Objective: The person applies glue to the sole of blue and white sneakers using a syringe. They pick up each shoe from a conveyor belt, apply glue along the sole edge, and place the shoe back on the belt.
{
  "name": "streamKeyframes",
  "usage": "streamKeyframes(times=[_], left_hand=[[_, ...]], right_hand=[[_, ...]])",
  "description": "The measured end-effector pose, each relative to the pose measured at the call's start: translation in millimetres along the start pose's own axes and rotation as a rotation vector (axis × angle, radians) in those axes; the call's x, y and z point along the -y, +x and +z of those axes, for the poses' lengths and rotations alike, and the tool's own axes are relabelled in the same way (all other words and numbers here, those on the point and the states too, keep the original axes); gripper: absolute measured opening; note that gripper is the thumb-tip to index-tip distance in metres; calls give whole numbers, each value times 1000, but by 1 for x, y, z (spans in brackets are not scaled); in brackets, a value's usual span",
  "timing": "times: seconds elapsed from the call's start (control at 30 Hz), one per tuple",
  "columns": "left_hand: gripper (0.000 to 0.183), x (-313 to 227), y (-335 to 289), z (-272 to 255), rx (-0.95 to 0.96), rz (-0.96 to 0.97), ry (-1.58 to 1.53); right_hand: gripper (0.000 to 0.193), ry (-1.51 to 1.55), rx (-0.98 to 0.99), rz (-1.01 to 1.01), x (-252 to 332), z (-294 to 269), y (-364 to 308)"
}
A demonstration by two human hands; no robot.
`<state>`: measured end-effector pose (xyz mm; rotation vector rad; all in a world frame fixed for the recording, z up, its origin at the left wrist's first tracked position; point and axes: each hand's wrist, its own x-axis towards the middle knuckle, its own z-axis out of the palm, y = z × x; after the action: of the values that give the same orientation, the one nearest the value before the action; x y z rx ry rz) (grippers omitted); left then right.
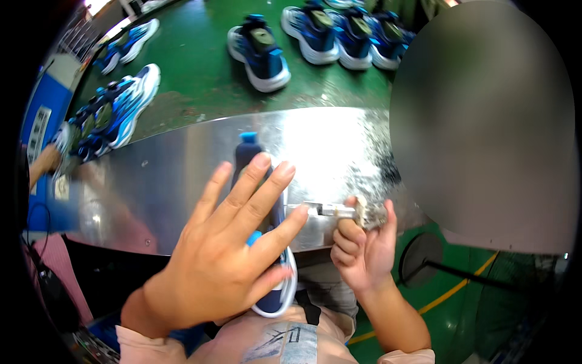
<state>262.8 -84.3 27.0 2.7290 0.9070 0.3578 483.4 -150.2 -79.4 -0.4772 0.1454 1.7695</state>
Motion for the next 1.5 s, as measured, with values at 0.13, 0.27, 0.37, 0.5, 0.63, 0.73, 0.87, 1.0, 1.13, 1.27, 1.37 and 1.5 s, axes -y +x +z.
streamKeyframes(times=[0.13, 0.27, 0.37, 0.5, 0.63, 0.73, 0.87, 1.0, 1.13, 1.27, 1.37, 1.5], left_hand=[[28, 57, -52, 8, -158, 183, 25], [17, 52, -108, 20, -429, 127, 14], [23, 35, -131, 43, -437, -20, 62], [20, 26, -140, 55, -427, -59, 171], [17, 25, -148, 65, -431, -39, 239], [25, 18, -157, 76, -442, -70, 253], [28, 12, -159, 79, -432, -124, 262], [28, 13, -155, 83, -487, -152, 348], [30, 5, -149, 76, -460, -228, 336], [37, 7, -137, 64, -396, -231, 360], [33, 10, -121, 55, -372, -207, 351], [46, 13, -96, 38, -296, -183, 296]], right_hand=[[63, -240, 84, 375, -18, 49, 62], [77, -722, 242, 556, -41, 116, 80], [86, -1116, 342, 620, -46, 153, 71], [93, -1117, 218, 676, -38, 155, 48], [91, -1138, 209, 554, -18, 141, 24], [90, -1069, 190, 494, -2, 130, 2], [89, -1007, 148, 368, 17, 118, -32], [88, -954, 156, 273, 32, 96, -54], [91, -890, 131, 192, 35, 73, -69], [96, -836, 149, 102, 40, 44, -75], [95, -732, 170, 54, 38, 32, -77], [88, -620, 119, 5, 28, 34, -79]])
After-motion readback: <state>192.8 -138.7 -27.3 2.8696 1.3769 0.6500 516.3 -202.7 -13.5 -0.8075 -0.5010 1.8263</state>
